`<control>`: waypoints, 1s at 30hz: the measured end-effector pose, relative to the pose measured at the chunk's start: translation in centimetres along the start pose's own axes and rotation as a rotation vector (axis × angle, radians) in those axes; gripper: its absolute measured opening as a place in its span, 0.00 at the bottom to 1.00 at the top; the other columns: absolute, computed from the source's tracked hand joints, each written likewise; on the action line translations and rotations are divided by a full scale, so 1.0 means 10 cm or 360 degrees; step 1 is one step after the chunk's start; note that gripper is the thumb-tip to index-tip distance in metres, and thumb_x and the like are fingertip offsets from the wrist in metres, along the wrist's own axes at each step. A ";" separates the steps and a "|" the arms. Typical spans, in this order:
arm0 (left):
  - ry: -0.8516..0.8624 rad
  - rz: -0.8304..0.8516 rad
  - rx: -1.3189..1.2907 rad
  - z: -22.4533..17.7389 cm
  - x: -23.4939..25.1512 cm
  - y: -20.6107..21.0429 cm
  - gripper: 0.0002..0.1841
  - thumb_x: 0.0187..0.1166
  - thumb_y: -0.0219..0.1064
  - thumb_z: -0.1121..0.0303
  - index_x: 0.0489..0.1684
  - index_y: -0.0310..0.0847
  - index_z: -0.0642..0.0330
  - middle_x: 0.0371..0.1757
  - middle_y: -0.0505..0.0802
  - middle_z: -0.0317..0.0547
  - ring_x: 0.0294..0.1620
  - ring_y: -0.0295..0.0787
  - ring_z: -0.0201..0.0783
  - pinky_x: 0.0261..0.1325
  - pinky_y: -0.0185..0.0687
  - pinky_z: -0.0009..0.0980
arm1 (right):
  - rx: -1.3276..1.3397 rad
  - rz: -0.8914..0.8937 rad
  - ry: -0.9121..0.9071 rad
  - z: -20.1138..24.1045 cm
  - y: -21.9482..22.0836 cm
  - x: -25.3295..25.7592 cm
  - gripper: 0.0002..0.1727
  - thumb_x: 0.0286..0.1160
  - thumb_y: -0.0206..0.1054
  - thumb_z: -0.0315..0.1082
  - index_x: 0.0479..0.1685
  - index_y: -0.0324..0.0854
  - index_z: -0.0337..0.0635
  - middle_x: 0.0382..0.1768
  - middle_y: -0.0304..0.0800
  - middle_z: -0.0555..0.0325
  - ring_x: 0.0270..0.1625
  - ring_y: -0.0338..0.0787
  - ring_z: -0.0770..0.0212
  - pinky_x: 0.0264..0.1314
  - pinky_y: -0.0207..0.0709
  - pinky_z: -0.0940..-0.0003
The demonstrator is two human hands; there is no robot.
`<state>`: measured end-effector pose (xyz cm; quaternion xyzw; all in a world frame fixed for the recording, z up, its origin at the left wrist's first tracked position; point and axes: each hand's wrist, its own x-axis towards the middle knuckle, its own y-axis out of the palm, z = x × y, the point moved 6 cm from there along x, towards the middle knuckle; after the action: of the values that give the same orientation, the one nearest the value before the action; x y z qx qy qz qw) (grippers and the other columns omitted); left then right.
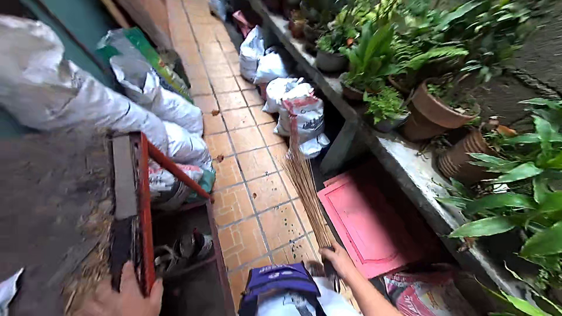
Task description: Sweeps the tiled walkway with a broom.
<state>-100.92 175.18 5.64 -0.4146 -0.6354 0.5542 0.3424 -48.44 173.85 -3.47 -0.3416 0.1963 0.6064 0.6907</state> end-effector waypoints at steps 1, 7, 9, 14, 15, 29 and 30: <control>0.0029 -0.0009 -0.0056 -0.02 0.04 -0.01 0.45 0.71 0.72 0.51 0.92 0.59 0.54 0.85 0.62 0.84 0.84 0.53 0.88 0.80 0.42 0.82 | 0.0124 0.0048 0.0058 0.04 -0.03 0.06 0.29 0.81 0.67 0.41 0.78 0.71 0.39 0.46 0.90 0.41 0.38 0.93 0.50 0.43 0.90 0.50; -0.0017 0.0034 -0.0174 -0.34 0.36 -0.22 0.43 0.71 0.73 0.52 0.87 0.60 0.58 0.82 0.63 0.82 0.83 0.53 0.86 0.77 0.45 0.83 | -0.0138 0.0055 0.0264 -0.26 -0.15 0.42 0.32 0.77 0.69 0.37 0.80 0.69 0.38 0.50 0.89 0.41 0.40 0.93 0.50 0.43 0.90 0.50; 0.0033 0.0039 -0.0191 -0.53 0.60 -0.28 0.44 0.71 0.75 0.55 0.89 0.59 0.58 0.84 0.62 0.83 0.84 0.51 0.88 0.77 0.45 0.84 | -0.0323 0.0217 0.0256 -0.19 -0.11 0.58 0.34 0.74 0.71 0.39 0.80 0.71 0.39 0.54 0.89 0.42 0.44 0.93 0.52 0.49 0.89 0.52; -0.0050 0.0132 -0.0014 -0.67 1.12 -0.06 0.48 0.70 0.74 0.50 0.91 0.54 0.56 0.87 0.59 0.79 0.86 0.48 0.85 0.80 0.42 0.82 | -0.0409 0.1015 0.0720 0.04 0.44 1.08 0.25 0.88 0.60 0.46 0.78 0.71 0.42 0.40 0.89 0.49 0.31 0.89 0.57 0.36 0.88 0.58; -0.0075 0.0145 0.0069 -0.65 1.18 0.00 0.48 0.70 0.73 0.47 0.91 0.54 0.56 0.87 0.60 0.79 0.86 0.48 0.85 0.79 0.42 0.83 | -0.0392 0.1103 0.0854 0.04 0.61 1.25 0.24 0.89 0.58 0.48 0.73 0.74 0.42 0.35 0.89 0.50 0.28 0.88 0.57 0.33 0.87 0.59; -0.0270 0.0086 0.0454 -0.11 1.12 0.44 0.47 0.72 0.53 0.31 0.93 0.54 0.43 0.92 0.60 0.60 0.92 0.47 0.71 0.87 0.43 0.71 | -0.0550 0.0635 0.0173 1.49 0.95 3.88 0.40 0.82 0.63 0.45 0.95 0.53 0.62 0.58 0.87 0.37 0.40 0.91 0.46 0.42 0.88 0.44; -0.0276 0.0079 0.0452 -0.13 1.12 0.43 0.46 0.73 0.52 0.31 0.93 0.55 0.43 0.92 0.61 0.60 0.92 0.47 0.71 0.87 0.42 0.72 | -0.0563 0.0756 0.0201 1.51 0.98 3.73 0.38 0.84 0.62 0.47 0.94 0.52 0.62 0.55 0.88 0.39 0.40 0.92 0.46 0.42 0.88 0.45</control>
<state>-103.87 186.02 1.28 -0.3283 -0.5673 0.6804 0.3277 -53.12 211.14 -20.89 -0.4381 0.2046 0.7533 0.4458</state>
